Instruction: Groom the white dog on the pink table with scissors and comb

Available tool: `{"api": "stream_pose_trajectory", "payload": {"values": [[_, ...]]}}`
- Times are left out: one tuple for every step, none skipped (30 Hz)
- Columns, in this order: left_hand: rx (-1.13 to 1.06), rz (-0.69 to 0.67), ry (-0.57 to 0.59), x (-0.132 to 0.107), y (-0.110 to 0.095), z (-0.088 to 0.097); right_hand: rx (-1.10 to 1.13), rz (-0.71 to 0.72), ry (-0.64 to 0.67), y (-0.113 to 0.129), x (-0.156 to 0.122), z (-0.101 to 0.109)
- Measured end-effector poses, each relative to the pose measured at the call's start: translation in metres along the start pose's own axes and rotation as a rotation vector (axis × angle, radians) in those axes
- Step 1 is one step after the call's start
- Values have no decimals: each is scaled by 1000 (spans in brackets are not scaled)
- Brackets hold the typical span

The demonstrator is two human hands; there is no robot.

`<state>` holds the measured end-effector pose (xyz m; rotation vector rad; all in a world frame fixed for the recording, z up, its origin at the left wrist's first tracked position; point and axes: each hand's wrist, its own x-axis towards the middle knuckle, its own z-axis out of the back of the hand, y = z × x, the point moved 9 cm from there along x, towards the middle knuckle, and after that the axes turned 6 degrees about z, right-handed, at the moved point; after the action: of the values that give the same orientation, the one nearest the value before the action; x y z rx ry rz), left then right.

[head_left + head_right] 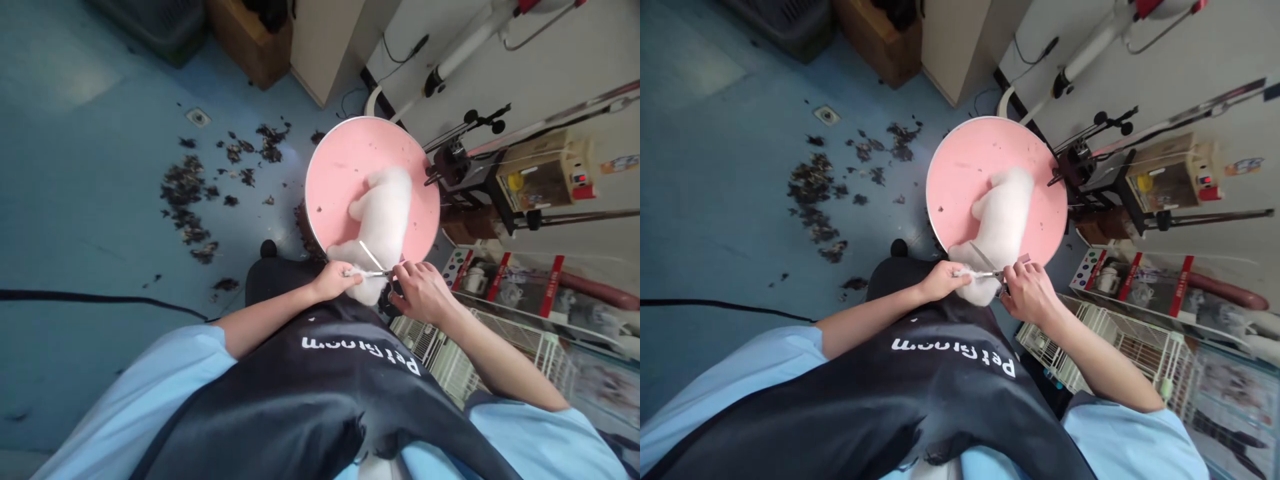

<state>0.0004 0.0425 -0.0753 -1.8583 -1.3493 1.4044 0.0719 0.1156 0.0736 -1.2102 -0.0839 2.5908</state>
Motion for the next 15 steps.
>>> {"api": "stream_pose_trajectory", "payload": {"values": [[30, 23, -9, -3, 0, -2, 22, -12, -19, 6, -3, -6], [49, 46, -23, -5, 1, -3, 48, -22, -36, 11, -7, -13], [60, 60, -47, -8, 1, -3, 81, -25, -54, 17, -10, -21], [66, 69, -76, -10, 1, 0, 126, -20, -73, 22, -14, -30], [65, 72, -111, -12, 1, 7, 189, -12, -88, 26, -17, -43], [74, 74, -155, -14, 1, 18, 276, -9, -102, 28, -21, -58], [119, 84, -206, -17, 2, 33, 395, -14, -117, 28, -24, -76], [176, 98, -250, -20, 4, 52, 542, -35, -125, 25, -25, -98], [317, 137, -318, -25, 7, 77, 722, -75, -142, 19, -24, -122], [518, 204, -375, -30, 10, 102, 931, -122, -163, 12, -20, -147], [598, 233, -433, -35, 12, 129, 1126, -203, -155, 2, -14, -175], [669, 284, -545, -43, 13, 158, 1282, -371, -152, -12, -8, -204], [781, 338, -734, -54, 10, 187, 1384, -539, -149, -26, -1, -231], [808, 375, -787, -57, 11, 201, 1413, -621, -147, -36, 11, -249], [801, 397, -787, -54, 16, 207, 1419, -686, -154, -47, 25, -261]]}}
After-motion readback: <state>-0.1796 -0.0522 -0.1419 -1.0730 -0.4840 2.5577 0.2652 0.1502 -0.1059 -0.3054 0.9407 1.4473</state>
